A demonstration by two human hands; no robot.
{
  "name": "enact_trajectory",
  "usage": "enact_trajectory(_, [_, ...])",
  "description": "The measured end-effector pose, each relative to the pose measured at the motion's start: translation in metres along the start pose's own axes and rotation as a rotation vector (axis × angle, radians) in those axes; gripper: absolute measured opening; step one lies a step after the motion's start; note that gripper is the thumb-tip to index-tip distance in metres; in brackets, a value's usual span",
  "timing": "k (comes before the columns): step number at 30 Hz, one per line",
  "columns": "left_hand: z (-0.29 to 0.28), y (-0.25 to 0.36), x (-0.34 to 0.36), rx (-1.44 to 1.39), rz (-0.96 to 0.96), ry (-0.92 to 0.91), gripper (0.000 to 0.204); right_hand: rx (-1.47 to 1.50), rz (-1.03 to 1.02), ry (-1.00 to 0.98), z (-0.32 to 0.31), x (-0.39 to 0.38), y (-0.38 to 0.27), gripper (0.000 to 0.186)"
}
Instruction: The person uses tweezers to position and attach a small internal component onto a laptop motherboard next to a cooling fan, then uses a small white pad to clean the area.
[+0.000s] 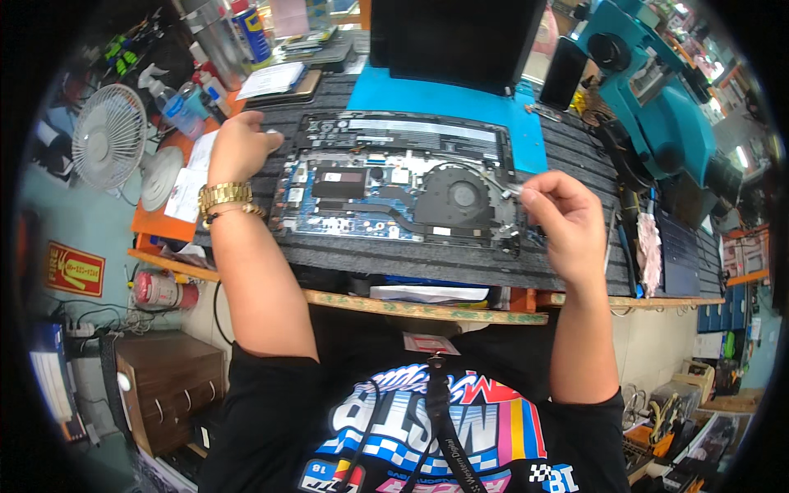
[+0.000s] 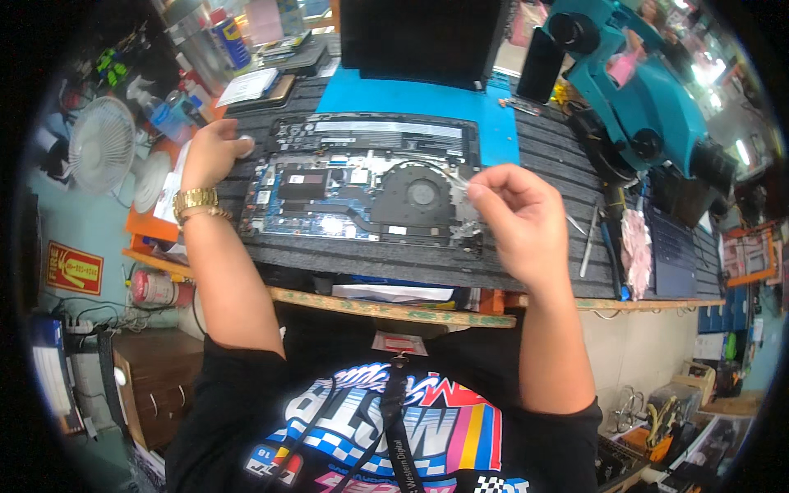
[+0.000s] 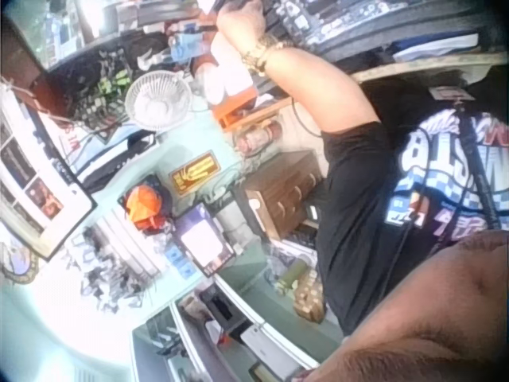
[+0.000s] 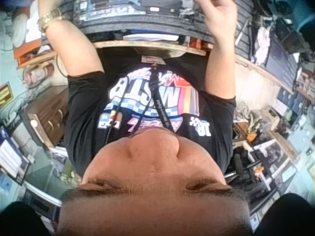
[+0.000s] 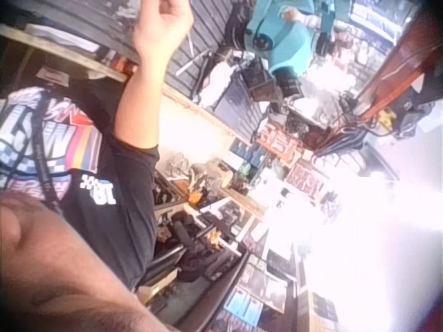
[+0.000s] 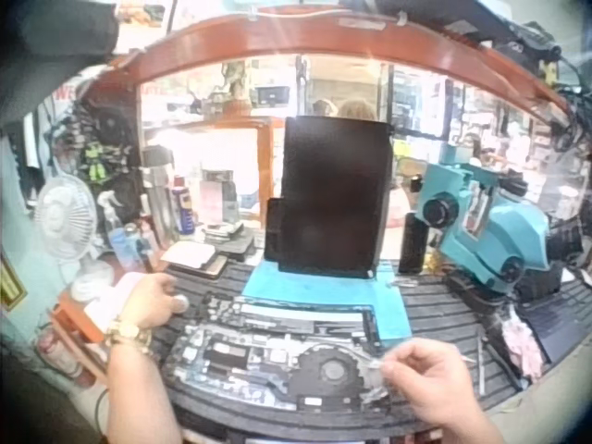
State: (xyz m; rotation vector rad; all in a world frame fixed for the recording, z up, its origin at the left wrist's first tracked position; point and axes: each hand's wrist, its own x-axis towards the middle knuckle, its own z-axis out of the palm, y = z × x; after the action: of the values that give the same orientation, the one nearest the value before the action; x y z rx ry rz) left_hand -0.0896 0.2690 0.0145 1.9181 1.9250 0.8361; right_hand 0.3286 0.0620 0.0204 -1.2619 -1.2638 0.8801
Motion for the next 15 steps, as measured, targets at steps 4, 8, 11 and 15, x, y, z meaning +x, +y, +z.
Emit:
enact_trajectory(4, [-0.007, 0.009, 0.001, 0.064, 0.078, 0.265, 0.061, 0.006, 0.011, 0.024, -0.008, -0.006, 0.001, 0.007])
enact_trajectory(8, [0.0, 0.075, -0.035, -0.459, 0.375, 0.453, 0.036, 0.081, 0.029, 0.005, -0.009, -0.008, 0.001, 0.01])
enact_trajectory(11, [0.025, 0.142, -0.087, -0.512, 0.775, 0.157, 0.021, 0.158, 0.029, 0.001, -0.012, -0.012, 0.003, 0.011])
enact_trajectory(15, [0.061, 0.187, -0.137, -0.457, 1.073, -0.021, 0.027, 0.288, 0.049, -0.023, -0.013, -0.016, 0.005, 0.012])
